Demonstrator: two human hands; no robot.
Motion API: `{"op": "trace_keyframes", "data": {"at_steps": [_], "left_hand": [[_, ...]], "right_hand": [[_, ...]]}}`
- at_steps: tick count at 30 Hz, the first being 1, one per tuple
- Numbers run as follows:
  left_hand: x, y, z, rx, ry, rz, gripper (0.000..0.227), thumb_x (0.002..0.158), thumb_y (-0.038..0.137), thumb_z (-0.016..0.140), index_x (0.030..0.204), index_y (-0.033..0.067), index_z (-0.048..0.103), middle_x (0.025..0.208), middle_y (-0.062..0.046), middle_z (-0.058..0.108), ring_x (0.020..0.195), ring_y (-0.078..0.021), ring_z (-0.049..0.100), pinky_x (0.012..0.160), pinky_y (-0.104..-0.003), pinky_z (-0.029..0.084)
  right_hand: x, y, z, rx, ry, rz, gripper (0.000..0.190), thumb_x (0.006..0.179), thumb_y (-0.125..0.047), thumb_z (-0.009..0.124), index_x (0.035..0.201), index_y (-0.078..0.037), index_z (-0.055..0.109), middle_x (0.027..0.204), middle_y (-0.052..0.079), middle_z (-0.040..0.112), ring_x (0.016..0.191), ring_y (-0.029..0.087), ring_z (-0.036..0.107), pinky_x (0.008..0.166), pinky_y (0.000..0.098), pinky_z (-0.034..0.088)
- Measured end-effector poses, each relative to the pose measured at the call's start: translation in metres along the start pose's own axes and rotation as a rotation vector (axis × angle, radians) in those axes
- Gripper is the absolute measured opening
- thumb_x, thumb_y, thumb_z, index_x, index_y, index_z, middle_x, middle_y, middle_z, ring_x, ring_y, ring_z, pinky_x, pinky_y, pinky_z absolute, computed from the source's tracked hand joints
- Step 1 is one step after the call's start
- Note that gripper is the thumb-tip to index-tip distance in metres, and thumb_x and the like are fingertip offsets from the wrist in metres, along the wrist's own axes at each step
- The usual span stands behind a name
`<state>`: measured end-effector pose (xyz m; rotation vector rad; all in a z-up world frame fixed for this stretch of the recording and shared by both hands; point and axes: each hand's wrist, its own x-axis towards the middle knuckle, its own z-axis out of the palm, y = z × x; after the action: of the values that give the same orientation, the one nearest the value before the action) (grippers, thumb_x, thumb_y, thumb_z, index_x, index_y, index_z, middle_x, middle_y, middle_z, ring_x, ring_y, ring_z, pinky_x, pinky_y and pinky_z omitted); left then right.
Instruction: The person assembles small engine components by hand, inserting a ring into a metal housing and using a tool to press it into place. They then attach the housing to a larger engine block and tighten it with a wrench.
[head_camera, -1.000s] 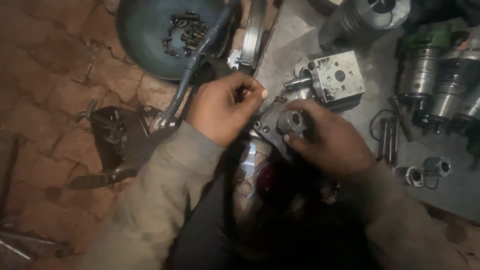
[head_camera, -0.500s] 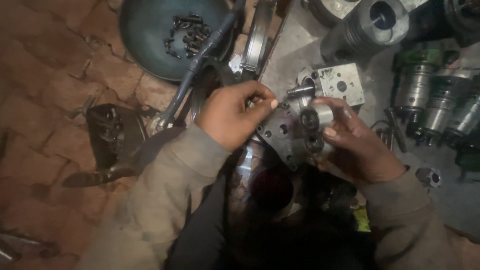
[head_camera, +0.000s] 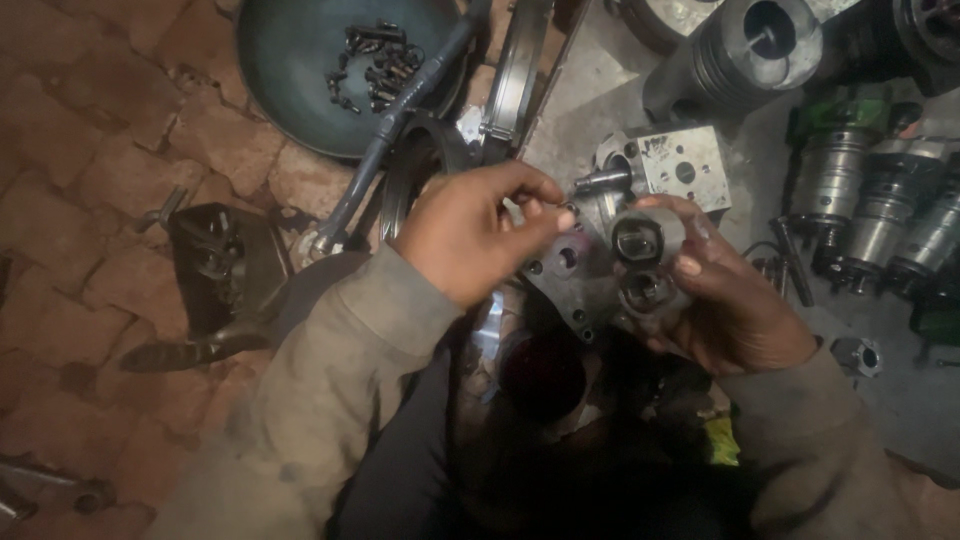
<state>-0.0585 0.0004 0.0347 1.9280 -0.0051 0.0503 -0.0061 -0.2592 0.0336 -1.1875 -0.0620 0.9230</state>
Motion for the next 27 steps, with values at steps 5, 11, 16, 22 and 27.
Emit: {"op": "trace_keyframes", "data": {"at_steps": [5,11,16,22,27], "left_hand": [[-0.003,0.012,0.001,0.071,-0.042,0.129,0.046,0.082,0.035,0.084,0.117,0.0067,0.072,0.101,-0.004,0.073,0.072,-0.0132,0.063,0.06,-0.026,0.054],[0.001,0.006,-0.001,0.123,0.03,0.007,0.037,0.087,0.031,0.08,0.114,0.0069,0.072,0.097,-0.005,0.074,0.076,-0.0136,0.068,0.065,-0.03,0.056],[0.002,-0.002,-0.002,0.165,0.021,0.007,0.028,0.091,0.024,0.075,0.112,0.006,0.072,0.097,-0.006,0.075,0.079,-0.0161,0.071,0.07,-0.033,0.058],[-0.001,-0.002,-0.002,0.192,0.046,-0.043,0.024,0.09,0.02,0.072,0.111,0.0088,0.073,0.097,-0.005,0.076,0.075,-0.0193,0.071,0.069,-0.034,0.056],[-0.001,0.0,-0.001,0.169,0.057,-0.026,0.024,0.09,0.021,0.073,0.111,0.0086,0.072,0.096,-0.007,0.076,0.078,-0.0191,0.072,0.071,-0.034,0.056]], "right_hand": [[0.002,0.002,-0.003,-0.004,-0.027,0.002,0.075,0.086,-0.035,0.077,0.151,-0.018,0.043,0.117,0.017,0.06,0.078,0.023,0.066,0.051,0.0299,0.056],[0.008,0.003,-0.006,-0.2,0.057,-0.031,0.069,0.082,-0.03,0.075,0.144,-0.016,0.046,0.122,0.013,0.056,0.085,0.022,0.062,0.053,0.0347,0.056],[0.017,0.006,0.003,-0.63,0.258,0.114,0.057,0.081,-0.02,0.071,0.135,-0.018,0.052,0.118,0.01,0.068,0.089,0.024,0.068,0.063,0.0382,0.058],[0.012,0.011,0.026,-1.03,0.103,-0.288,0.052,0.086,-0.015,0.078,0.133,-0.014,0.054,0.122,0.011,0.071,0.109,0.023,0.072,0.087,0.0388,0.06],[0.01,0.014,0.041,-1.372,0.165,-0.403,0.053,0.083,-0.022,0.077,0.132,-0.016,0.055,0.118,0.011,0.068,0.087,0.029,0.073,0.074,0.04,0.058]]}}
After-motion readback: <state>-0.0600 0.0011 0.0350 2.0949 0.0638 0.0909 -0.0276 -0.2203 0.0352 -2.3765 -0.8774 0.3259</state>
